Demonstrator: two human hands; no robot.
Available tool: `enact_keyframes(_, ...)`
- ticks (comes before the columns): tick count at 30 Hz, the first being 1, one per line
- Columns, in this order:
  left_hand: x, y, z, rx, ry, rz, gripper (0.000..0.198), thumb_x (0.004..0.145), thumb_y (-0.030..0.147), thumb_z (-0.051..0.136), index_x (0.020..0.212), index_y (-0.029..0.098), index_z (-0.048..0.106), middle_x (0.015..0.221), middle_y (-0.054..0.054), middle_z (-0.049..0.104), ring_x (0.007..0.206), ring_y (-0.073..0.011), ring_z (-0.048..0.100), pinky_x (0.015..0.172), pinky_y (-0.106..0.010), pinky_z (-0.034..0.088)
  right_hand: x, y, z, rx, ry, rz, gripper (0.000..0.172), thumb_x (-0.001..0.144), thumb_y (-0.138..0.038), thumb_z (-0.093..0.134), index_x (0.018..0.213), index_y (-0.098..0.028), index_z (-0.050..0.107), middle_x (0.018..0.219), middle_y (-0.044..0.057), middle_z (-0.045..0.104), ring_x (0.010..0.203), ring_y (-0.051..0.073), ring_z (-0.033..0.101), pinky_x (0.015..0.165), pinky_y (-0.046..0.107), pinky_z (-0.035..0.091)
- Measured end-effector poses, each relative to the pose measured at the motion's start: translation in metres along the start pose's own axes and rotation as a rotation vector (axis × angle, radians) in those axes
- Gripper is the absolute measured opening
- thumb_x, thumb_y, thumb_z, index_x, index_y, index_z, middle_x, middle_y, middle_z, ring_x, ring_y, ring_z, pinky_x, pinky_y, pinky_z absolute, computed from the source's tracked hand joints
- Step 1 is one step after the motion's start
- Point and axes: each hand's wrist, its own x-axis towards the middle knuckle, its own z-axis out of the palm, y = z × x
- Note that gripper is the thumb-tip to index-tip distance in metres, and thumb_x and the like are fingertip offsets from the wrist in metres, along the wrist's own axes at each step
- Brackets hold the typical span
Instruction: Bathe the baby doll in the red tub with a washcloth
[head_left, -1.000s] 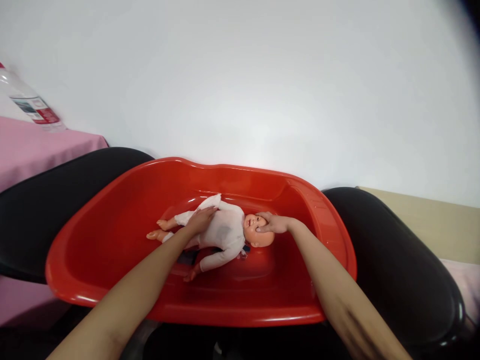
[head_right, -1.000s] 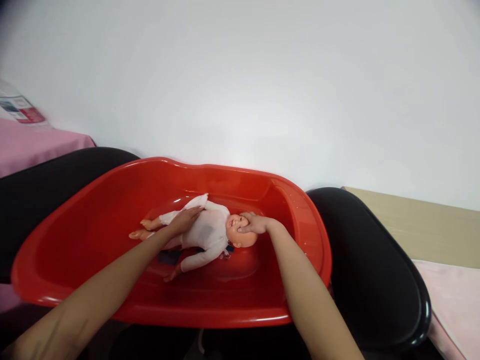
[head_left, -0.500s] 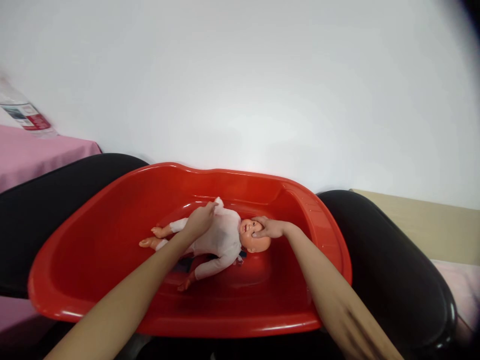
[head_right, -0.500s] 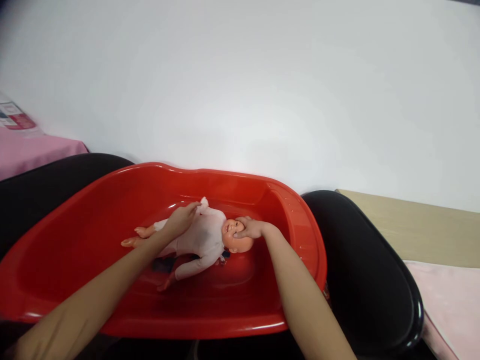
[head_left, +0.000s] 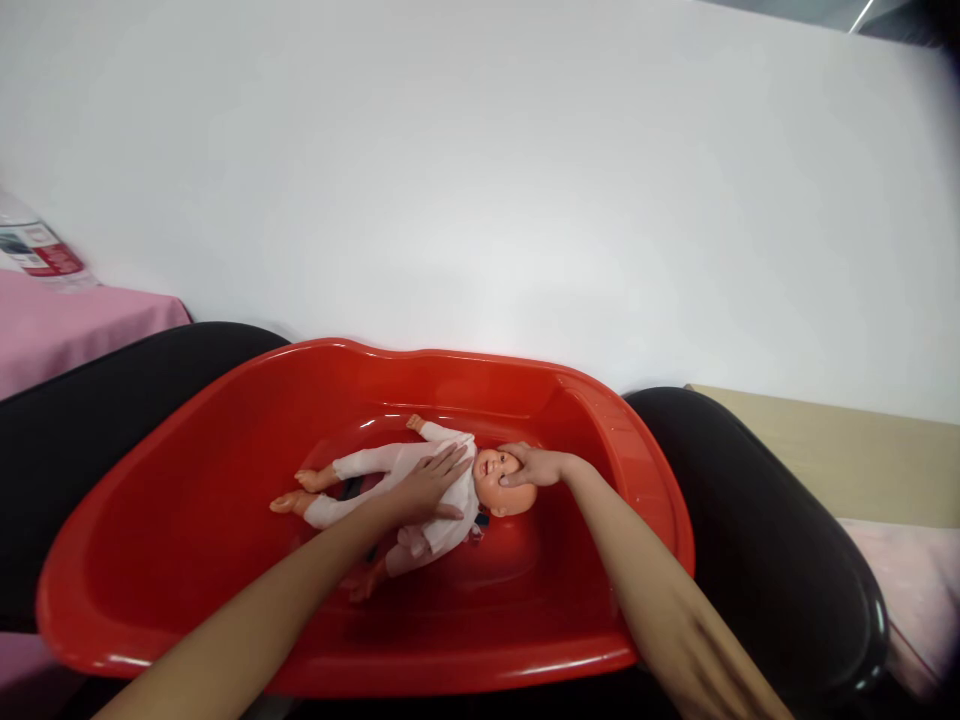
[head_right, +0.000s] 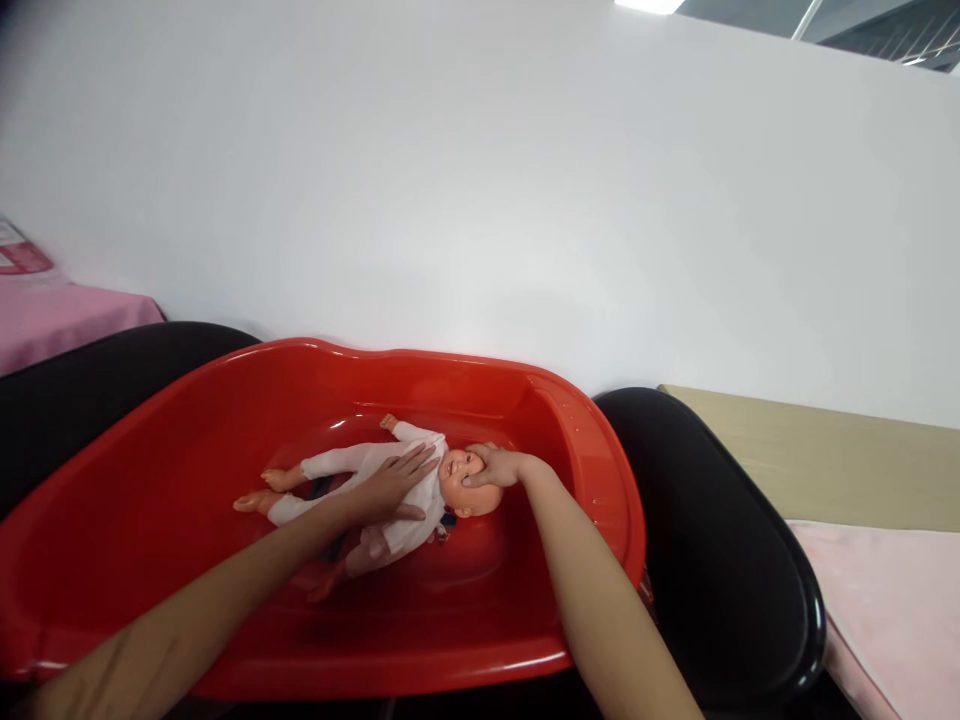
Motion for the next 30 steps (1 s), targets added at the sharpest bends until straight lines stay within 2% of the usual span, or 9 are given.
enact_keyframes(3, 0.0, 0.008, 0.004, -0.028, -0.048, -0.027, 0.083, 0.119, 0.049, 0.068, 0.193, 0.02, 0.046, 0.197, -0.02, 0.036, 0.184, -0.0439, 0.034, 0.143, -0.059, 0.043, -0.002, -0.001, 0.0, -0.005, 0.006, -0.009, 0.123, 0.093, -0.082, 0.089, 0.191, -0.025, 0.042, 0.195, 0.02, 0.04, 0.178, 0.045, 0.045, 0.149, 0.057, 0.037)
enact_keyframes(7, 0.004, 0.008, 0.005, -0.029, -0.006, -0.061, 0.065, 0.123, 0.034, 0.054, 0.187, 0.023, 0.059, 0.194, -0.016, 0.042, 0.184, -0.0372, 0.037, 0.147, -0.052, 0.039, -0.004, -0.002, -0.001, 0.002, 0.031, -0.003, 0.127, 0.09, -0.089, 0.088, 0.192, -0.027, 0.043, 0.197, 0.018, 0.038, 0.179, 0.048, 0.043, 0.148, 0.058, 0.038)
enact_keyframes(10, 0.007, -0.001, 0.008, -0.04, 0.011, -0.092, 0.065, 0.122, 0.033, 0.048, 0.185, 0.02, 0.061, 0.192, -0.014, 0.047, 0.183, -0.0352, 0.039, 0.151, -0.051, 0.033, -0.003, -0.002, 0.0, -0.012, 0.025, 0.02, 0.129, 0.094, -0.092, 0.081, 0.195, -0.025, 0.034, 0.199, 0.019, 0.033, 0.182, 0.047, 0.039, 0.149, 0.057, 0.036)
enact_keyframes(14, 0.006, -0.009, 0.01, -0.093, 0.034, -0.123, 0.069, 0.12, 0.031, 0.039, 0.184, 0.016, 0.061, 0.193, -0.014, 0.047, 0.184, -0.0343, 0.038, 0.153, -0.048, 0.025, -0.002, -0.003, 0.001, -0.003, 0.034, 0.013, 0.129, 0.098, -0.088, 0.08, 0.196, -0.021, 0.03, 0.198, 0.023, 0.032, 0.181, 0.047, 0.04, 0.149, 0.057, 0.036)
enact_keyframes(21, 0.003, -0.009, 0.003, -0.142, 0.086, -0.175, 0.07, 0.114, 0.03, 0.042, 0.178, 0.034, 0.07, 0.188, -0.003, 0.056, 0.18, -0.0337, 0.046, 0.151, -0.048, 0.032, -0.005, -0.008, 0.001, 0.01, 0.037, 0.013, 0.12, 0.101, -0.082, 0.082, 0.195, -0.024, 0.035, 0.196, 0.022, 0.037, 0.179, 0.047, 0.043, 0.148, 0.059, 0.038)
enact_keyframes(23, -0.001, -0.014, -0.002, -0.147, 0.079, -0.205, 0.071, 0.113, 0.03, 0.041, 0.179, 0.03, 0.068, 0.189, -0.005, 0.054, 0.18, -0.0349, 0.045, 0.151, -0.049, 0.031, -0.003, -0.007, 0.0, 0.014, 0.036, 0.008, 0.119, 0.102, -0.081, 0.082, 0.195, -0.026, 0.034, 0.196, 0.021, 0.037, 0.178, 0.047, 0.044, 0.148, 0.059, 0.039)
enact_keyframes(26, -0.013, -0.029, -0.008, -0.135, 0.039, -0.307, 0.075, 0.11, 0.025, 0.039, 0.179, 0.018, 0.065, 0.191, -0.014, 0.05, 0.181, -0.0387, 0.044, 0.151, -0.051, 0.03, 0.0, -0.004, 0.001, 0.012, 0.03, 0.009, 0.12, 0.101, -0.08, 0.083, 0.195, -0.026, 0.033, 0.197, 0.02, 0.036, 0.178, 0.046, 0.045, 0.148, 0.058, 0.038)
enact_keyframes(30, -0.029, -0.051, -0.012, -0.053, 0.036, -0.433, 0.087, 0.096, 0.024, 0.055, 0.181, 0.006, 0.057, 0.19, -0.025, 0.049, 0.181, -0.0411, 0.042, 0.149, -0.049, 0.031, 0.003, -0.001, 0.0, 0.022, 0.027, -0.016, 0.122, 0.099, -0.083, 0.085, 0.195, -0.026, 0.035, 0.197, 0.019, 0.036, 0.179, 0.046, 0.043, 0.149, 0.059, 0.038)
